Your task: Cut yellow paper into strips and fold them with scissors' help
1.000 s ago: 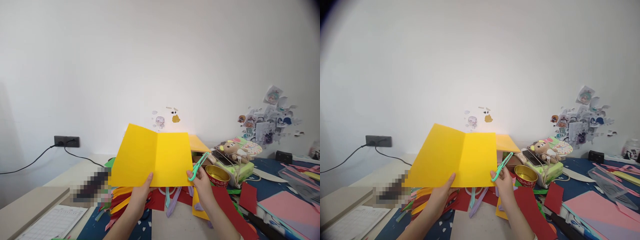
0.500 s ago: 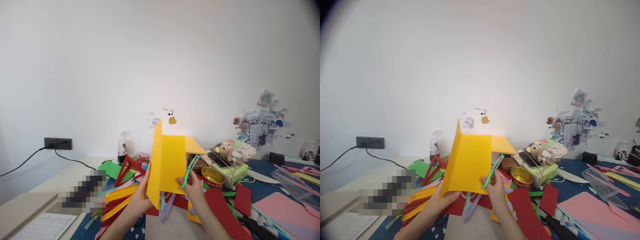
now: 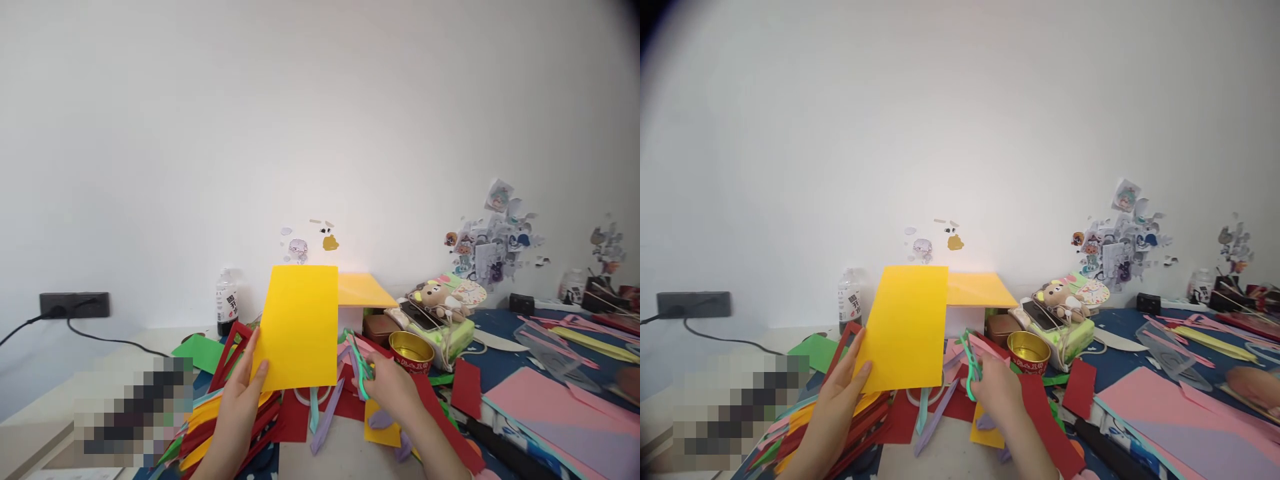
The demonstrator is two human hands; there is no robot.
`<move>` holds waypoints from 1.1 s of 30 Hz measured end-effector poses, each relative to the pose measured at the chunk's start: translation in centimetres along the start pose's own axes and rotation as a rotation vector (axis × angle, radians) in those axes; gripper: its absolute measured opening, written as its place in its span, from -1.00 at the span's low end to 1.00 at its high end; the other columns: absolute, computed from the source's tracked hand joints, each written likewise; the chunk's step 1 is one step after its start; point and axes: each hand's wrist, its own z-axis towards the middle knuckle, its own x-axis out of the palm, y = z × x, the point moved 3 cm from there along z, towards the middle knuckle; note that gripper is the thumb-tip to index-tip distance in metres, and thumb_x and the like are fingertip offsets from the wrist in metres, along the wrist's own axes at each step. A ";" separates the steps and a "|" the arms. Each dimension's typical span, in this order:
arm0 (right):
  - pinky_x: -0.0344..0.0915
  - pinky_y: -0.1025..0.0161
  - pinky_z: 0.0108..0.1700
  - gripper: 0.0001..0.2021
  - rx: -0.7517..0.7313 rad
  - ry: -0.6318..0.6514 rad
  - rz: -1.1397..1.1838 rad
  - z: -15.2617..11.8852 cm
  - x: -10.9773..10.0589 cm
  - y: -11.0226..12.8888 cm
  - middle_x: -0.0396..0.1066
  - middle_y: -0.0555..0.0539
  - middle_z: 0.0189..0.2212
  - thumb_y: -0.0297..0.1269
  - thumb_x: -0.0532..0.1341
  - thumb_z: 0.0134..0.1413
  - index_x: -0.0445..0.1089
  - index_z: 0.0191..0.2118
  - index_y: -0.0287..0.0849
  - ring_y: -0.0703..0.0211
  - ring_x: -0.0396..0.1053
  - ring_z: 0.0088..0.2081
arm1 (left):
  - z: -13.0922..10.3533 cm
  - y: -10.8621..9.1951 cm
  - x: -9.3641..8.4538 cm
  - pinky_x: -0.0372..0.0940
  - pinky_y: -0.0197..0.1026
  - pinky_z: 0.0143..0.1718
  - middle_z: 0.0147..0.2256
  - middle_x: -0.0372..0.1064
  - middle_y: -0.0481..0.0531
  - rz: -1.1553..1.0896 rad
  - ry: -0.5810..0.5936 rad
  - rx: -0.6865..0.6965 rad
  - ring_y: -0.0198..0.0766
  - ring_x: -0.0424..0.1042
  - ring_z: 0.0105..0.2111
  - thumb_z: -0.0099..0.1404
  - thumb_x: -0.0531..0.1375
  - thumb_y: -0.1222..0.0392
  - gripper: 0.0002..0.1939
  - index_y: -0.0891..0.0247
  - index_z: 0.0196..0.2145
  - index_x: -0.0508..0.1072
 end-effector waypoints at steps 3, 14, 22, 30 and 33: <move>0.26 0.12 -0.43 -0.65 0.117 0.125 -0.394 -0.1 -0.3 -1.1 0.44 -0.23 -0.41 -0.46 0.21 -0.23 0.35 -0.17 -0.30 -0.17 0.41 -0.34 | -0.2 -0.5 0.1 0.24 0.00 -0.03 0.18 0.01 -0.16 0.014 -0.024 0.005 -0.05 0.17 0.08 0.16 0.15 0.08 -0.37 -0.18 0.14 0.01; 0.24 0.24 -0.47 -0.86 0.103 0.189 -0.266 0.5 1.1 -3.8 0.42 -0.18 -0.30 -0.57 0.25 -0.47 0.38 -0.64 -0.21 -0.02 0.41 -0.39 | -0.7 -0.1 1.0 0.19 -0.09 0.03 0.18 0.02 -0.08 -0.026 0.019 -0.024 -0.01 0.08 0.12 0.05 0.22 0.01 -0.30 0.00 0.14 0.09; 0.25 0.30 -0.51 -0.73 -0.043 0.241 0.330 1.4 2.0 -1.8 0.41 -0.03 -0.56 -0.04 0.24 -0.21 0.43 -0.48 -0.16 0.15 0.36 -0.50 | -0.4 0.9 0.9 0.25 -0.04 -0.02 0.17 0.04 -0.07 -0.130 0.105 -0.172 0.04 0.17 0.07 -0.02 0.28 0.00 -0.20 -0.07 0.15 0.05; 0.34 0.10 -0.35 -0.54 0.022 0.010 1.192 -0.4 2.2 1.4 0.48 -0.20 -0.31 0.02 0.28 -0.24 0.38 -0.23 -0.21 -0.10 0.43 -0.32 | -1.5 -0.2 0.9 0.04 -0.01 0.11 0.10 0.18 0.08 0.272 0.156 0.201 -0.03 0.09 0.12 0.19 0.07 -0.02 -0.48 0.15 0.10 0.20; 0.35 0.12 -0.35 -0.64 0.051 -0.174 1.024 -0.9 0.8 1.0 0.48 -0.20 -0.29 -0.01 0.23 -0.16 0.40 -0.29 -0.18 -0.11 0.42 -0.29 | -3.5 -2.3 1.1 0.03 -0.06 0.13 0.12 0.15 -0.05 0.624 0.173 0.811 -0.14 0.06 0.14 0.28 -0.06 0.06 -0.59 0.03 0.08 0.21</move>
